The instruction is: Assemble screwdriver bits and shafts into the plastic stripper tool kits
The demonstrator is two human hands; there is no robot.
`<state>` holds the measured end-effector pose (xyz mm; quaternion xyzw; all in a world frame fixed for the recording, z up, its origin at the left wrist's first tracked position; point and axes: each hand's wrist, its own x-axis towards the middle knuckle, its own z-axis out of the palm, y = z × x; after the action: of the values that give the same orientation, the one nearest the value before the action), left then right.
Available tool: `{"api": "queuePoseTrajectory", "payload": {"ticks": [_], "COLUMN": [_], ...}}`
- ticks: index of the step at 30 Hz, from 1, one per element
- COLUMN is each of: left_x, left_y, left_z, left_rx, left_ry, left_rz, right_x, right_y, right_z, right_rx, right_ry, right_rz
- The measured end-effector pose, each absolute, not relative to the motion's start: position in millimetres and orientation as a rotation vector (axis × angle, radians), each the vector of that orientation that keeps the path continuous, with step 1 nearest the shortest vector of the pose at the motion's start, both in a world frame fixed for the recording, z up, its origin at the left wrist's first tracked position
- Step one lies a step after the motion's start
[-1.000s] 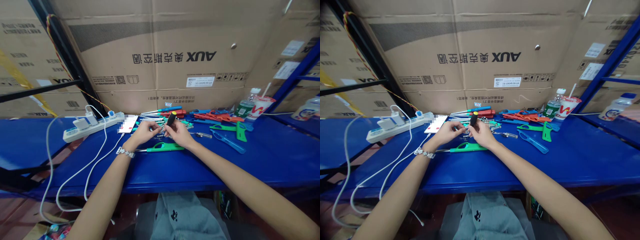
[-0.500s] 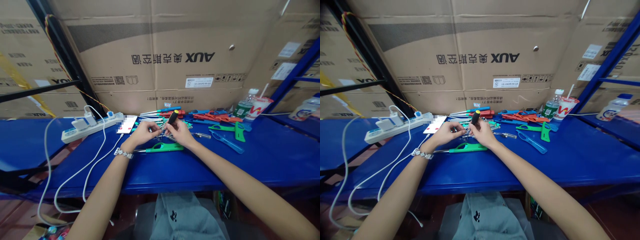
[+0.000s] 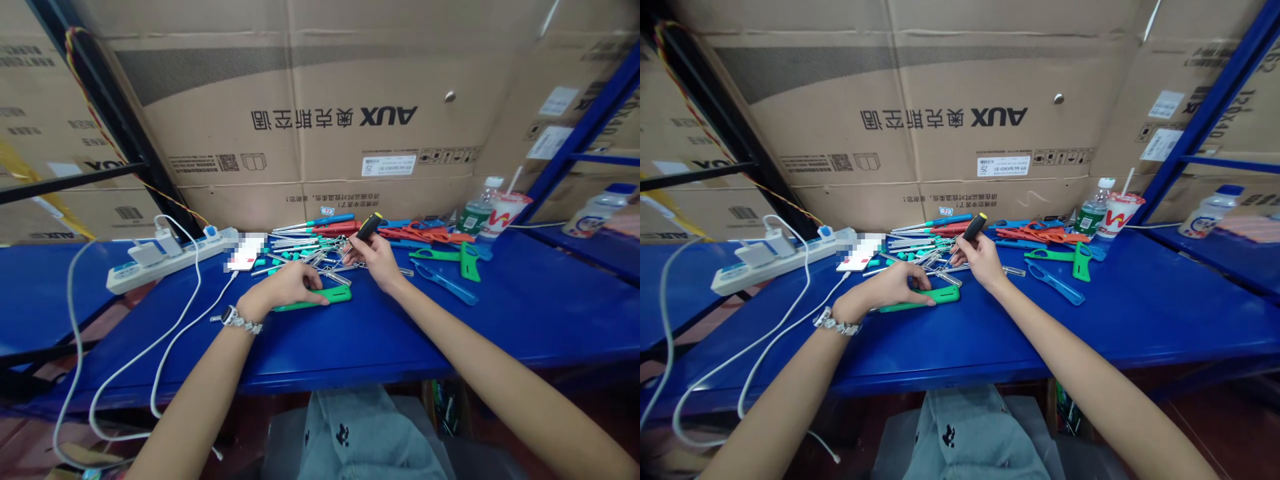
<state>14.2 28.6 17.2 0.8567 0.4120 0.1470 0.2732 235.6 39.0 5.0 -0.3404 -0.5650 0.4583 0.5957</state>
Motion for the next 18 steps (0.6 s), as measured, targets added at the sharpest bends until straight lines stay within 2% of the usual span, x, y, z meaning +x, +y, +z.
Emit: {"api": "queuePoseTrajectory", "payload": {"ticks": [3,9,18], "left_x": [8,19,21], "left_y": [30,32,38], "left_z": [17,15,5], "left_rx": [2.274,2.26,2.202], "left_ry": [1.138,1.068,0.996], "left_rz": [0.452,0.798,0.806], "right_x": [233,228,227], "right_y": [35,29,29], "right_z": [7,9,9], "right_rx": [-0.773,-0.726,-0.705], "right_ry": [-1.299,-1.24,-1.253], "right_rz": [1.099,1.159,1.132]}}
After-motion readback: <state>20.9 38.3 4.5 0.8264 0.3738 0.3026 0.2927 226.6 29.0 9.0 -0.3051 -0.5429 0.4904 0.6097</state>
